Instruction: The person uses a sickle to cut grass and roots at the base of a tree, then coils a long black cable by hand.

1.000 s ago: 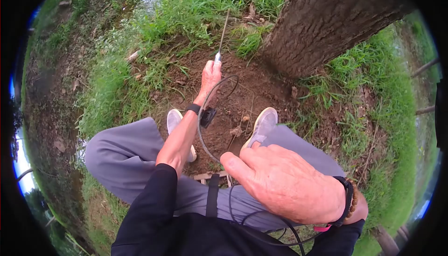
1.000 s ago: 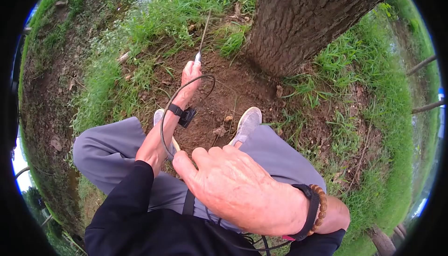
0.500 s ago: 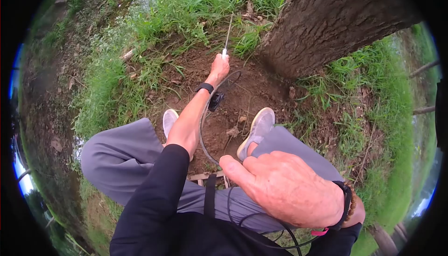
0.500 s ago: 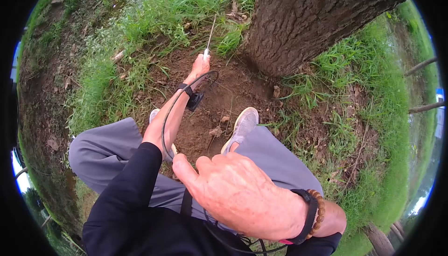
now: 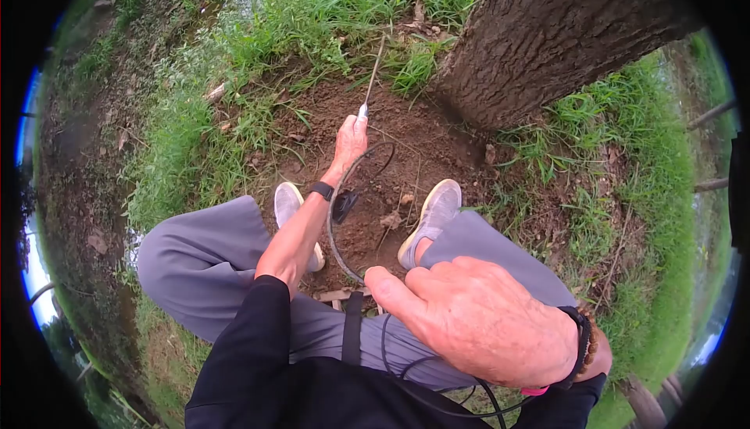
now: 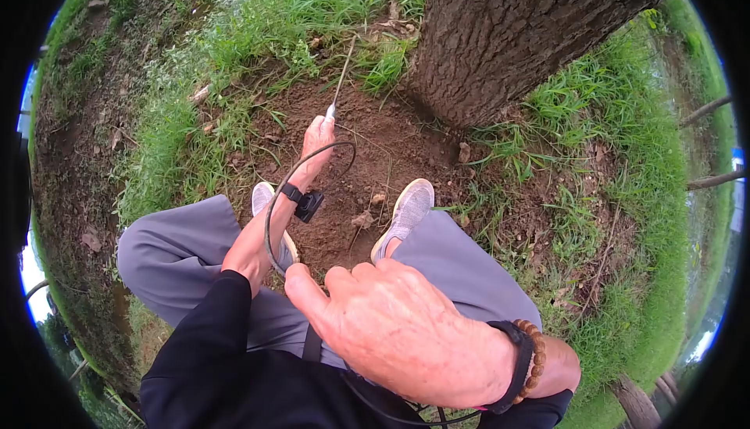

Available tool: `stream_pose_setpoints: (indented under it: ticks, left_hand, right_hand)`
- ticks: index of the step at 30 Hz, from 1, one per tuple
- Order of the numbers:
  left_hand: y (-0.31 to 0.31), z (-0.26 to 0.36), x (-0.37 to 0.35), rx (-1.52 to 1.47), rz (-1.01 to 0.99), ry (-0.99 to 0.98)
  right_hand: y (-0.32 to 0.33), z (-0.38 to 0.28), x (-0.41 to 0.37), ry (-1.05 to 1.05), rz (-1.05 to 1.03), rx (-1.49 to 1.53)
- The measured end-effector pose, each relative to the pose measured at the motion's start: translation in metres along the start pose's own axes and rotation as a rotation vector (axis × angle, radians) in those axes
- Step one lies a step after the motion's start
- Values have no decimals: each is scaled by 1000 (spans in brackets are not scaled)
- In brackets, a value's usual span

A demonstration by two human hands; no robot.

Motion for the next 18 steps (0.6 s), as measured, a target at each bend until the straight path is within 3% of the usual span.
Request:
stream_pose_setpoints:
  ticks: [3,6,10,13,14,17,18]
  left_hand:
    - [-6,46,33,-193,-7,11]
    - [-25,48,72,28,79,-164]
    - [-46,24,53,224,-49,10]
    - [-47,13,39,137,-96,73]
    - [-46,3,37,149,-70,-2]
    - [-32,-11,-1,5,-177,261]
    - [-21,-2,-16,6,-176,261]
  right_hand:
    - [2,1,1,-6,-4,-10]
    - [3,2,2,-19,-9,6]
    - [2,3,2,-31,-3,18]
    - [2,2,0,-48,-18,16]
    - [3,2,1,-48,-7,10]
    - [5,3,1,27,-7,53]
    - [5,3,0,28,-5,54]
Point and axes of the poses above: each hand's wrist, its own x-axis towards the middle knuckle, its own y-axis out of the back of the hand, z = x × y, the point moved 2 cm from there along x, towards the middle knuckle, and after that the axes turned 2 degrees about -y, right-handed, at the moved point
